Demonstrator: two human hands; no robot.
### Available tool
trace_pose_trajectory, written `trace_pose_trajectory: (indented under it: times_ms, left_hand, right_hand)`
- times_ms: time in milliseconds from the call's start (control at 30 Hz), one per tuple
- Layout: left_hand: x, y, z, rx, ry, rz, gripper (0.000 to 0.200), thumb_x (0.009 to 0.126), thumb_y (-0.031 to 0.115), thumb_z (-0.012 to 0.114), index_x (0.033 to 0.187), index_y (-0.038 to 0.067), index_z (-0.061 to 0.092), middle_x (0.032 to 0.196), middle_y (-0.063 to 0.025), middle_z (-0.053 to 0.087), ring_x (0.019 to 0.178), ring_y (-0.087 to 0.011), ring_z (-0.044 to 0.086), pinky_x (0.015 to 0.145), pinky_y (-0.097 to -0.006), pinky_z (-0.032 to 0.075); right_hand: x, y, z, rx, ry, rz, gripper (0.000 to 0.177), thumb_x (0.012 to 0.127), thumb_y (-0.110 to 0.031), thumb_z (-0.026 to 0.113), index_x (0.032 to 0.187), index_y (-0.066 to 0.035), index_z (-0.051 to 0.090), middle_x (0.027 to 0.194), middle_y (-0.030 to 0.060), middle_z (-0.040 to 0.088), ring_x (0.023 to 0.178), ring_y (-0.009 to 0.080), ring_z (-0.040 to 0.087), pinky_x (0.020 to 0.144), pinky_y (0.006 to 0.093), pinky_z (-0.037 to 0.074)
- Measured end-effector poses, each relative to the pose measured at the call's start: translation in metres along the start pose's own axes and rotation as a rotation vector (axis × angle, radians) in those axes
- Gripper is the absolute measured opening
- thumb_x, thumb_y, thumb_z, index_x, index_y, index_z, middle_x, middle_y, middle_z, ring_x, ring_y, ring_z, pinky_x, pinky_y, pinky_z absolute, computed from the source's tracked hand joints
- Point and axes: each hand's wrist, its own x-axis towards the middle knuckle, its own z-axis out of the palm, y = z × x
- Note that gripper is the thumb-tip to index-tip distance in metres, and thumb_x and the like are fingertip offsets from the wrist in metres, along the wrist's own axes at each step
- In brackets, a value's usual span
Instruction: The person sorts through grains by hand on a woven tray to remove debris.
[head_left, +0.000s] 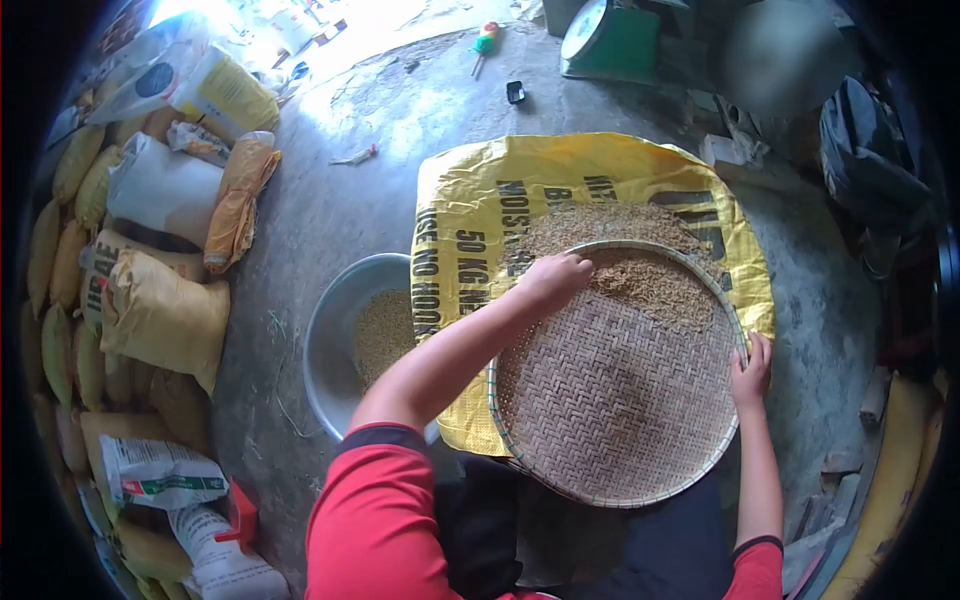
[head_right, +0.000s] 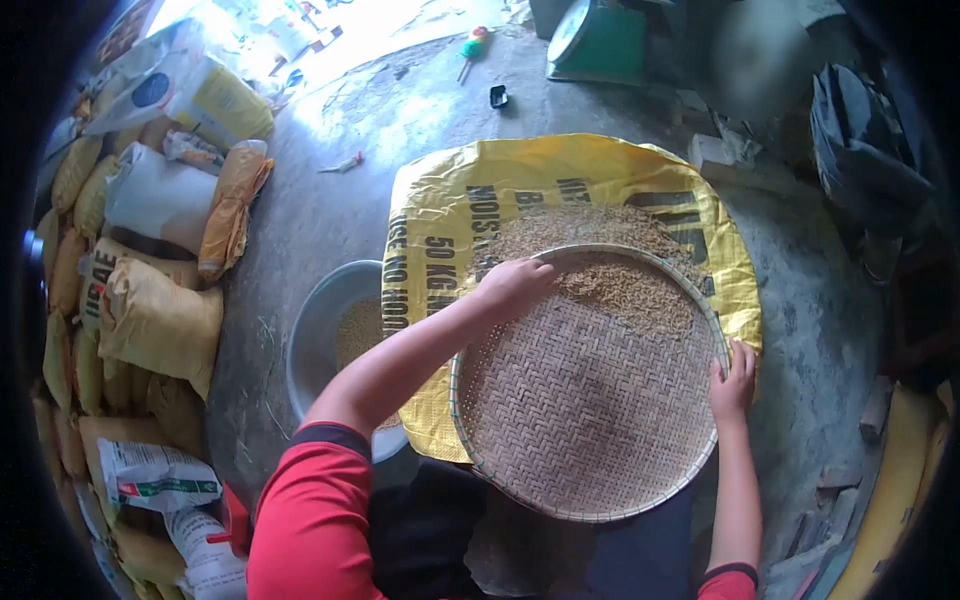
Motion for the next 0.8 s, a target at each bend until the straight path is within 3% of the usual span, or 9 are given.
trace_pose_trajectory:
  times_ms: [167,233,300,367,467,500,567,633,800]
  left_hand:
    - [-0.104,-0.038,-0.048,-0.329,0.182,-0.114,0.014,0.084,0.015,0.052,0.087,0.002,0.057,0.081,-0.0145,0.06,0.08,-0.0311,0.059,0.069,-0.0398,0.049]
    - [-0.157,-0.049,-0.073,-0.354,0.297,-0.455,0.013,0.083,0.011,0.052,0.088,0.002,0.059,0.085,-0.0153,0.06,0.08,-0.0318,0.059,0.07,-0.0405,0.049]
    - [-0.212,-0.081,-0.057,-0.082,0.315,-0.634,0.014,0.08,0.014,0.056,0.087,0.003,0.062,0.087,-0.0157,0.061,0.08,-0.0324,0.06,0.071,-0.0416,0.049]
    - [-0.255,-0.097,-0.041,0.157,-0.271,-1.005,0.019,0.077,0.019,0.06,0.087,0.003,0.063,0.088,-0.017,0.061,0.081,-0.0325,0.06,0.071,-0.0425,0.048]
    - [-0.255,-0.092,-0.037,0.151,-0.549,-0.996,0.023,0.075,0.023,0.062,0.083,0.003,0.064,0.087,-0.0172,0.062,0.082,-0.032,0.061,0.071,-0.0427,0.049]
    - [-0.245,-0.089,-0.039,0.147,-0.558,-0.979,0.023,0.075,0.023,0.062,0.083,0.003,0.064,0.087,-0.0172,0.062,0.082,-0.032,0.061,0.071,-0.0427,0.049]
    - [-0.205,-0.079,-0.051,0.228,-0.098,-0.943,0.022,0.077,0.023,0.061,0.08,0.001,0.063,0.083,-0.0157,0.062,0.08,-0.0305,0.062,0.069,-0.0421,0.049]
    - [-0.163,-0.062,-0.067,0.26,0.015,-0.795,0.023,0.08,0.024,0.059,0.079,0.001,0.062,0.082,-0.0146,0.062,0.078,-0.0301,0.062,0.068,-0.0415,0.049]
    - [-0.052,-0.009,-0.066,-0.02,-0.21,-0.322,0.022,0.08,0.025,0.059,0.089,0.005,0.058,0.086,-0.0139,0.061,0.081,-0.0313,0.06,0.069,-0.0421,0.048]
  right_hand:
    - [-0.001,0.002,0.003,0.001,0.025,-0.021,0.043,0.074,-0.007,0.061,0.116,-0.005,0.049,0.116,0.0143,0.046,0.109,0.032,0.046,0.093,0.0381,0.038]
    - [0.0,0.003,0.003,-0.004,0.015,-0.025,0.043,0.074,-0.007,0.06,0.116,-0.005,0.049,0.115,0.0146,0.046,0.109,0.032,0.046,0.093,0.0379,0.038]
    - [0.0,0.002,0.002,-0.001,0.022,-0.037,0.042,0.075,-0.007,0.06,0.115,-0.005,0.049,0.115,0.0149,0.046,0.109,0.0321,0.046,0.093,0.038,0.038]
    - [0.0,0.002,0.003,-0.004,0.022,-0.024,0.042,0.075,-0.007,0.059,0.115,-0.004,0.049,0.115,0.0151,0.047,0.109,0.0323,0.046,0.093,0.0381,0.038]
    - [0.0,0.001,0.004,-0.008,0.019,0.002,0.04,0.076,-0.006,0.059,0.115,-0.004,0.049,0.115,0.0153,0.047,0.109,0.0324,0.046,0.092,0.0382,0.038]
    - [0.0,0.001,0.003,0.001,0.009,0.007,0.04,0.076,-0.006,0.058,0.115,-0.003,0.049,0.114,0.0155,0.047,0.108,0.0325,0.046,0.092,0.0382,0.038]
    - [0.0,-0.001,0.002,-0.006,0.004,0.039,0.04,0.076,-0.007,0.058,0.115,-0.003,0.049,0.114,0.0155,0.048,0.107,0.033,0.047,0.091,0.0383,0.039]
    - [0.0,0.001,0.004,0.005,-0.031,0.088,0.041,0.076,-0.008,0.059,0.115,-0.005,0.049,0.114,0.015,0.048,0.106,0.0329,0.048,0.09,0.0384,0.04]
    - [0.0,-0.007,0.0,-0.042,-0.018,0.059,0.04,0.077,-0.01,0.059,0.116,-0.006,0.049,0.114,0.0141,0.049,0.104,0.0331,0.049,0.087,0.0389,0.042]
